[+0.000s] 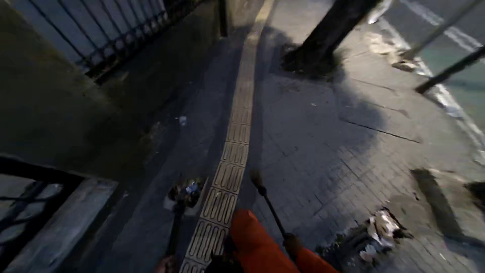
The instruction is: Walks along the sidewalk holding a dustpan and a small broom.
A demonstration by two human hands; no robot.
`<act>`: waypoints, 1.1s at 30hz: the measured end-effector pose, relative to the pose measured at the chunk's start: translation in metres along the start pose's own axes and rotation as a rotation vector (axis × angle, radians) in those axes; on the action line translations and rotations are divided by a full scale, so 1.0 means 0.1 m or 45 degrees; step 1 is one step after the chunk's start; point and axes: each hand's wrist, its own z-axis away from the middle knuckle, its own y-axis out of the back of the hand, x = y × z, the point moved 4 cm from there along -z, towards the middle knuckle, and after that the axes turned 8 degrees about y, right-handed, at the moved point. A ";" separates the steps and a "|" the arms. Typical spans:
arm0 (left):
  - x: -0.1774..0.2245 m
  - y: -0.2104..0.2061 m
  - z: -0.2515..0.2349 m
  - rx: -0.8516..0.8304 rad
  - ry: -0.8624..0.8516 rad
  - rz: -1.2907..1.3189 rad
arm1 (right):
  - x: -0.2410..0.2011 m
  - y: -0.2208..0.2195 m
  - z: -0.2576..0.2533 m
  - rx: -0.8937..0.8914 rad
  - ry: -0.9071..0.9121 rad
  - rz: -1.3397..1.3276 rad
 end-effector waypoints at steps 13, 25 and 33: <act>3.44 -2.24 -1.74 0.153 -0.017 0.432 | -6.16 0.36 -2.76 -0.227 0.197 0.417; 5.99 -3.39 -3.55 0.327 0.122 0.306 | -10.25 -0.37 -4.43 -0.179 0.259 0.760; 6.93 -4.04 -3.82 0.416 0.275 0.347 | -10.61 -0.01 -4.39 -0.769 0.431 1.334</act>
